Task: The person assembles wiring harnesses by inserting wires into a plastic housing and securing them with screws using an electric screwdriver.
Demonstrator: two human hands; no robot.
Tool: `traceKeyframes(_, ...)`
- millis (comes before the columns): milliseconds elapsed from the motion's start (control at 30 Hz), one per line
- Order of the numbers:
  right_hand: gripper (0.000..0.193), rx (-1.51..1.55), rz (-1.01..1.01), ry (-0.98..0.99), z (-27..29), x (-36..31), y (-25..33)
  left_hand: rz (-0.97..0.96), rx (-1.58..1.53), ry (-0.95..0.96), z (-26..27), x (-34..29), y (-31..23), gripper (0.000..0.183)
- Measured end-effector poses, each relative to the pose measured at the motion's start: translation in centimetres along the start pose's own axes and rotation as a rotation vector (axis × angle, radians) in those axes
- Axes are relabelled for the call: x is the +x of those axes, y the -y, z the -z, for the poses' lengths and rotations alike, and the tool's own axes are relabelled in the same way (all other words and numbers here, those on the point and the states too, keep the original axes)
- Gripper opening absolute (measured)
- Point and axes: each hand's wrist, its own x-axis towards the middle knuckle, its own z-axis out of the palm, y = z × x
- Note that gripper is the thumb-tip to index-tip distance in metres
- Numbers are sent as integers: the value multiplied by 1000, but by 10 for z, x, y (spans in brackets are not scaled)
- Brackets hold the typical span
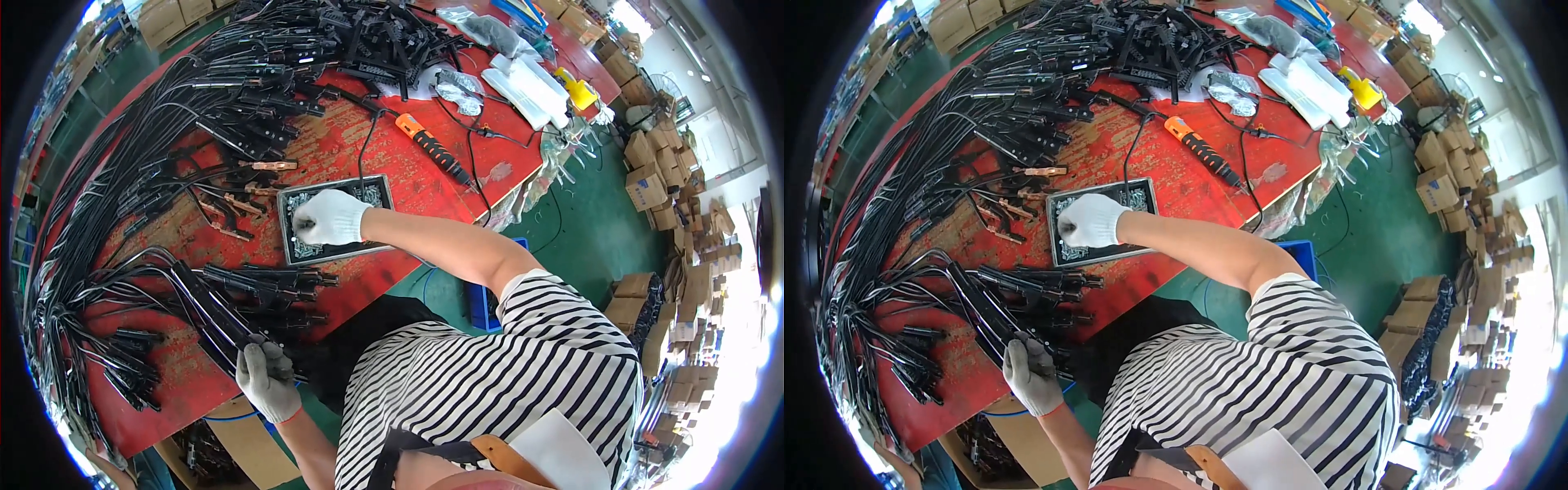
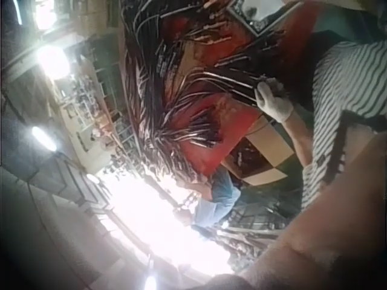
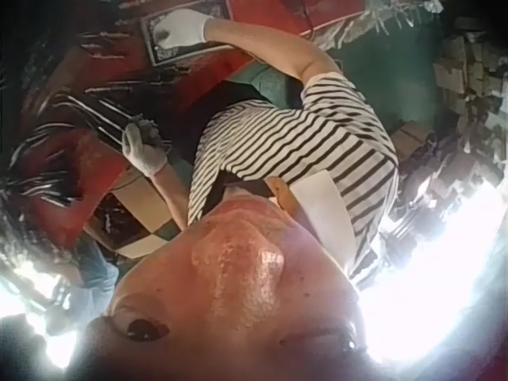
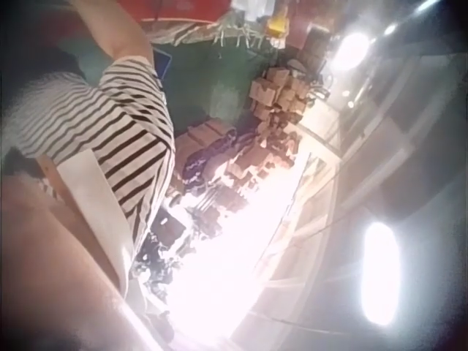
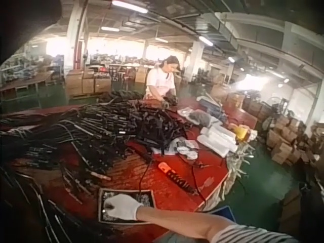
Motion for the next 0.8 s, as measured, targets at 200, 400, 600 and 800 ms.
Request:
traceKeyframes(200,26,768,-72,28,19,-14,93,77,90,-21,-21,-6,-12,27)
traceKeyframes(400,22,1132,-144,241,-17,-13,140,125,127,2,-11,-11,-15,32)
traceKeyframes(600,23,995,-130,352,-28,-5,158,114,149,-18,-8,-16,-9,32)
traceKeyframes(800,26,572,92,204,-32,-5,156,101,187,-10,-15,-15,-11,25)
